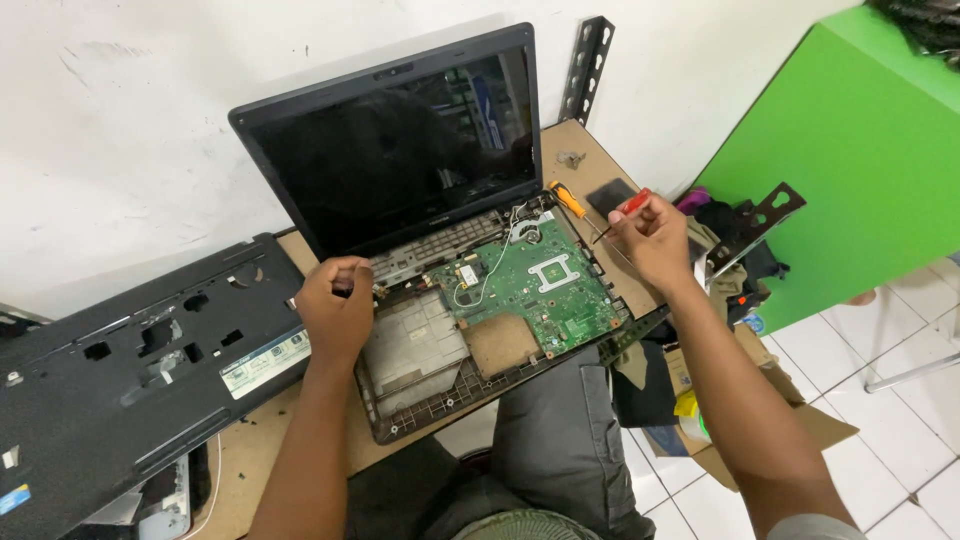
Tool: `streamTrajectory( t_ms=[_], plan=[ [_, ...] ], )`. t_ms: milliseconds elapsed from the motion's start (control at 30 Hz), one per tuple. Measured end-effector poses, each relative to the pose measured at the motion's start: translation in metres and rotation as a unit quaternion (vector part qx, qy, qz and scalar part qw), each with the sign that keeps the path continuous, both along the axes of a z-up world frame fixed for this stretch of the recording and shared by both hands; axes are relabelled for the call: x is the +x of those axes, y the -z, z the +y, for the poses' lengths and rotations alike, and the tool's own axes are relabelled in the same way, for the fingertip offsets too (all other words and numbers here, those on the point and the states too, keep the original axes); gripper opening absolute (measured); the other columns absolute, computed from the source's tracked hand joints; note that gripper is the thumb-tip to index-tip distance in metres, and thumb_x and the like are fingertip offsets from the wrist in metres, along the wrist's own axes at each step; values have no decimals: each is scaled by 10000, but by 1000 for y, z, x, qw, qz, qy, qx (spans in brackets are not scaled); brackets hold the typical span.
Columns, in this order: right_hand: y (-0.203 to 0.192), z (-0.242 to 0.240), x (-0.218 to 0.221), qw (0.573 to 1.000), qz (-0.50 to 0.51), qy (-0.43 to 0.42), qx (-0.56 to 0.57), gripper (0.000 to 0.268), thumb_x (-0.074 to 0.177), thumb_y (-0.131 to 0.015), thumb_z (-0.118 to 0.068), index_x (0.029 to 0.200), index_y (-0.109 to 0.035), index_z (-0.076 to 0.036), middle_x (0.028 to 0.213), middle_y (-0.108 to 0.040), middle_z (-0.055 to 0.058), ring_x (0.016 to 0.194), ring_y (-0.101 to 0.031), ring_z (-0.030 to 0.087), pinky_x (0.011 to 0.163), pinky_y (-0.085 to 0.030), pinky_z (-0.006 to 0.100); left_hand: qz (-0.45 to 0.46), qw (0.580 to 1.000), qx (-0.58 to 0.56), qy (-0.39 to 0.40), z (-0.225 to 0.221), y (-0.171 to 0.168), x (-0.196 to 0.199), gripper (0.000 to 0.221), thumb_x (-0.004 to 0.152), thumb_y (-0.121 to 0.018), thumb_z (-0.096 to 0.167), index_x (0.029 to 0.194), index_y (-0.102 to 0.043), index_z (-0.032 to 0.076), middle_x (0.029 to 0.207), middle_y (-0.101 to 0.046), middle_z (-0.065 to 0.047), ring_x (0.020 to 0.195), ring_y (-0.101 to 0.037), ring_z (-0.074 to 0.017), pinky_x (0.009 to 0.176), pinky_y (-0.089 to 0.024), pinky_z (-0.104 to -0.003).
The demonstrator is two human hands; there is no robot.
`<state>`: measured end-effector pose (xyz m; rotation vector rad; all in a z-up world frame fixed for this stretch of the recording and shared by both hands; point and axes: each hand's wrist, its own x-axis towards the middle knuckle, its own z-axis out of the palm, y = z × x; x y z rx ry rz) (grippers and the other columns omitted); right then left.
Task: Disassembling a laptop to access internal components using a screwdriver on a repair bench.
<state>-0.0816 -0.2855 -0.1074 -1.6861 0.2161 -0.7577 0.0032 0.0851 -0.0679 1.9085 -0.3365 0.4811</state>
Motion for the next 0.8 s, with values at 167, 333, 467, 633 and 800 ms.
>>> streamTrajectory(
  t_ms=[167,333,467,633,800],
  plan=[
    [-2,4,-1,1000,9,0,-9,147,859,-723,-55,935,-616,13,738,-624,110,658,-653,155,608,-554,266,11,1000,2,1,-1,1,0,74,851,-637,53,853,-709,66,693,-629,-107,699,-593,-230,671,-496,-357],
    [1,4,0,1000,10,-10,1,167,854,-734,-71,940,-618,13,729,-627,102,662,-654,147,618,-552,262,12,1000,10,-3,1,1,-1,63,851,-643,64,852,-706,60,698,-634,-112,701,-604,-246,669,-501,-360],
    [9,-7,1,1000,-2,7,11,128,882,-704,-65,939,-609,0,735,-620,106,654,-657,157,611,-565,258,7,1000,1,0,1,1,-2,82,850,-627,49,860,-709,51,691,-625,-126,696,-598,-253,664,-499,-369],
    [-7,1,-4,999,-24,20,21,122,911,-680,-61,961,-595,12,773,-626,149,663,-664,193,632,-578,295,-18,1000,-3,-1,2,4,3,79,852,-635,62,848,-713,76,677,-615,-93,691,-593,-234,662,-501,-351],
    [-24,14,-4,992,-87,0,96,166,926,-663,-90,968,-550,24,799,-629,162,695,-689,229,657,-616,318,-2,999,-16,46,-1,-10,-6,98,869,-651,58,940,-718,46,709,-657,-126,591,-612,-193,507,-473,-283]
  ],
)
